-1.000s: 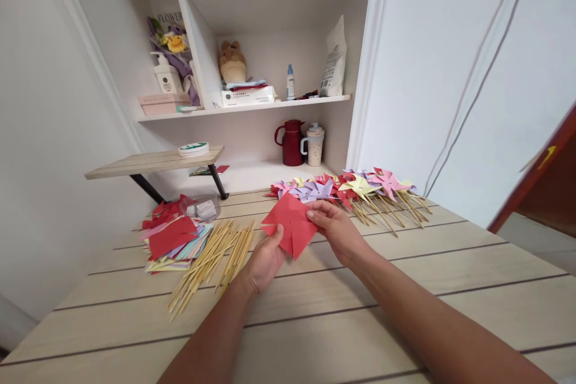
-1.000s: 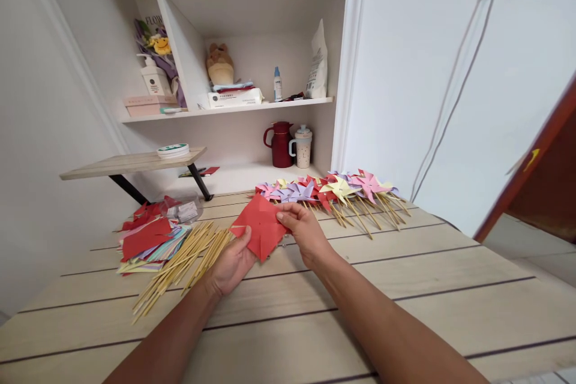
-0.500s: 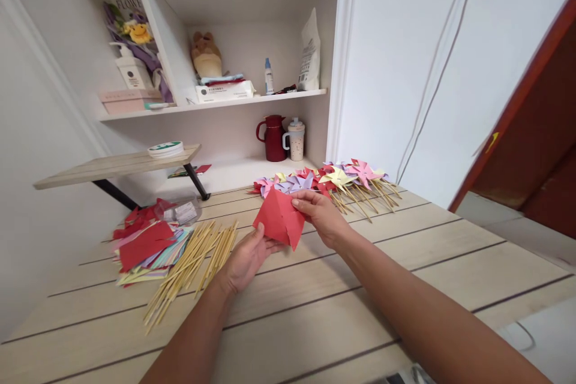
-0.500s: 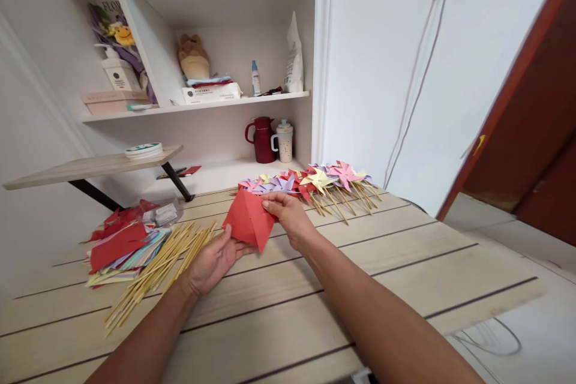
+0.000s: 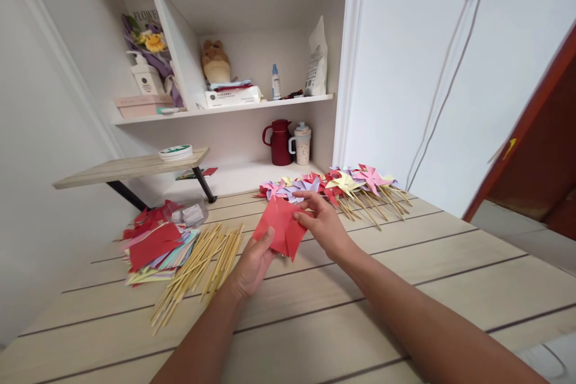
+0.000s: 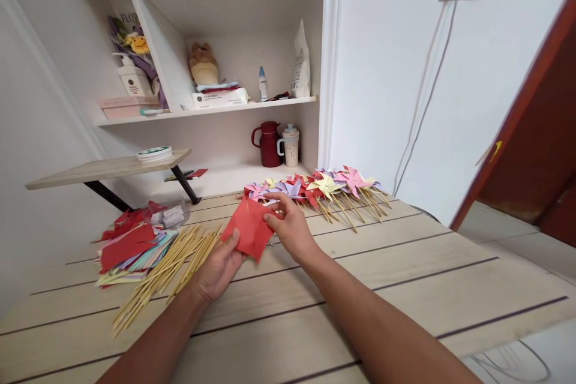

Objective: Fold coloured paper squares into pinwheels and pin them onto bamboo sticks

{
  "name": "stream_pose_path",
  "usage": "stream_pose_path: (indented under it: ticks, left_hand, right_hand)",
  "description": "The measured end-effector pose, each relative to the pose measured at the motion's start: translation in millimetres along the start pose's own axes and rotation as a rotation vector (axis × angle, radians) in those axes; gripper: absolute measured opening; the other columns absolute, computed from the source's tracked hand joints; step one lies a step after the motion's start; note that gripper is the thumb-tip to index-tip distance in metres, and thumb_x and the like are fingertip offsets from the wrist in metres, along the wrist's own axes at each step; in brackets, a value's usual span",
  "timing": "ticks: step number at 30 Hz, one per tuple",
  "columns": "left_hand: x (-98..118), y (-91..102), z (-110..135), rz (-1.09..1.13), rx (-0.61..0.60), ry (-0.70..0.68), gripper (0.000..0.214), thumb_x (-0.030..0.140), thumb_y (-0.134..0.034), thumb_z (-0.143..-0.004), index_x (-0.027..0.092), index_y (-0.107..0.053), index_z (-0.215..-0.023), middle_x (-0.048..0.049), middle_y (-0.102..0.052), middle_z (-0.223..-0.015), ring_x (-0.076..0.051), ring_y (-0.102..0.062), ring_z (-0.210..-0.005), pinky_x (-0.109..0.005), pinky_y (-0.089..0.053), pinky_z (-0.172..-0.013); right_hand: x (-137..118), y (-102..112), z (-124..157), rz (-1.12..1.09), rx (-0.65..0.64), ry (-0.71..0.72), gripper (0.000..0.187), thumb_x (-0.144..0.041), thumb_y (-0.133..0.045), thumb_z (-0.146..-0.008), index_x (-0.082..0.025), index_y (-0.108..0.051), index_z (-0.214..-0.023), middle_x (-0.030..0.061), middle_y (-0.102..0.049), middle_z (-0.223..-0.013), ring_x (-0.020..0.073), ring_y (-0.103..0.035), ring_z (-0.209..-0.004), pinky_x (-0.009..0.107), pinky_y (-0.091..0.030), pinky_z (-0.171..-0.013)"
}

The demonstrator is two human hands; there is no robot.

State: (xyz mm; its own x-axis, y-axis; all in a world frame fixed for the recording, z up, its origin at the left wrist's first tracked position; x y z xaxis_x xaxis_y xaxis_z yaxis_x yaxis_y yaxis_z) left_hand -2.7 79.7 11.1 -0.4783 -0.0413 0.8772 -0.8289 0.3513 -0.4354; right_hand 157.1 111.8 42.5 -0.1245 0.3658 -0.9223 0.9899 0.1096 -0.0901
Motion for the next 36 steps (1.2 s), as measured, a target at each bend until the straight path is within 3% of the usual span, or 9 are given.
stream_pose_path:
  ticks: [4, 10, 18, 23, 27, 29, 32, 36]
  left_hand:
    - [2, -2.1, 0, 0.031, 0.041, 0.001, 0.038, 0.039, -0.062, -0.091, 0.014, -0.069, -0.12, -0.0152, -0.068, -0.127, -0.03, -0.06, -0.122, -0.042, -0.045, -0.104]
    - [6, 6.2, 0, 0.07, 0.11, 0.054, 0.047, 0.047, -0.064, -0.088, 0.013, -0.069, -0.119, -0.0169, -0.07, -0.124, -0.031, -0.065, -0.112, -0.04, -0.053, -0.09]
    - [2, 14.7, -1, -0.03, 0.25, 0.112, 0.038, 0.034, -0.079, -0.078, 0.01, -0.073, -0.107, -0.0166, -0.075, -0.109, -0.026, -0.07, -0.099, -0.034, -0.054, -0.086]
    - [4, 16.8, 0, 0.003, 0.368, 0.058, 0.037, 0.034, -0.08, -0.076, 0.011, -0.072, -0.104, -0.0156, -0.076, -0.105, -0.024, -0.072, -0.089, -0.033, -0.057, -0.075]
    - [11, 16.5, 0, 0.044, 0.374, 0.004, 0.035, 0.032, -0.077, -0.079, 0.011, -0.072, -0.106, -0.0156, -0.075, -0.111, -0.022, -0.072, -0.088, -0.031, -0.057, -0.073]
    - [14, 15.3, 1, 0.062, 0.363, -0.007, 0.036, 0.032, -0.077, -0.08, 0.011, -0.072, -0.108, -0.0156, -0.075, -0.111, -0.022, -0.072, -0.09, -0.03, -0.057, -0.074]
    - [15, 13.4, 1, 0.093, 0.355, -0.008, 0.037, 0.031, -0.077, -0.079, 0.011, -0.072, -0.11, -0.0156, -0.074, -0.114, -0.024, -0.071, -0.095, -0.032, -0.058, -0.077]
    - [13, 12.5, 1, 0.119, 0.349, 0.002, 0.037, 0.03, -0.077, -0.079, 0.011, -0.072, -0.11, -0.0152, -0.074, -0.115, -0.023, -0.071, -0.097, -0.031, -0.058, -0.079]
  right_hand:
    - [-4, -2, 3, 0.252, -0.021, 0.119, 0.033, -0.019, -0.061, -0.078, -0.026, -0.07, -0.109, 0.0029, -0.068, -0.096, 0.0177, -0.059, -0.077, 0.033, -0.047, -0.071]
    - [-4, 0, 0, 0.272, -0.05, 0.18, 0.031, -0.016, -0.057, -0.078, -0.024, -0.07, -0.105, 0.0045, -0.072, -0.107, 0.02, -0.065, -0.09, 0.034, -0.051, -0.078]
    - [-2, 0, 0, 0.381, -0.115, 0.248, 0.022, -0.017, -0.059, -0.083, -0.024, -0.072, -0.099, 0.0042, -0.074, -0.096, 0.0208, -0.067, -0.088, 0.038, -0.053, -0.082]
    - [-11, 1, 4, 0.466, 0.001, 0.406, 0.024, -0.024, -0.066, -0.084, -0.028, -0.072, -0.107, 0.0084, -0.061, -0.119, 0.0256, -0.057, -0.116, 0.044, -0.049, -0.097]
    - [-14, -4, 8, 0.461, -0.048, 0.418, 0.007, -0.029, -0.07, -0.085, -0.027, -0.074, -0.089, 0.0088, -0.049, -0.134, 0.0289, -0.045, -0.133, 0.049, -0.038, -0.111]
    - [-10, -7, 9, 0.449, -0.101, 0.366, 0.005, -0.029, -0.071, -0.084, -0.027, -0.074, -0.088, 0.0085, -0.049, -0.135, 0.03, -0.041, -0.137, 0.051, -0.038, -0.111]
    - [-2, -8, 8, 0.421, -0.129, 0.287, 0.016, -0.026, -0.069, -0.084, -0.029, -0.074, -0.1, 0.0096, -0.05, -0.136, 0.0306, -0.037, -0.141, 0.049, -0.047, -0.103]
    - [-1, -7, 8, 0.48, -0.122, 0.362, 0.026, -0.021, -0.069, -0.083, -0.031, -0.074, -0.106, 0.0071, -0.04, -0.147, 0.03, -0.041, -0.138, 0.051, -0.043, -0.108]
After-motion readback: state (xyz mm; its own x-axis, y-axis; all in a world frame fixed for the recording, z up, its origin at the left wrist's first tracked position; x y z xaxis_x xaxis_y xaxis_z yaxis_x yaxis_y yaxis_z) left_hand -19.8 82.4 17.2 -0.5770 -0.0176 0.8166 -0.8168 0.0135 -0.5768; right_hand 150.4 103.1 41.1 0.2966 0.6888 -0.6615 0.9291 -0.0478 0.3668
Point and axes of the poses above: each hand's wrist, its own z-axis away from the middle knuckle, its own y-axis out of the back of the hand, x = y × z, the point moved 3 cm from there along -z, towards the middle knuckle
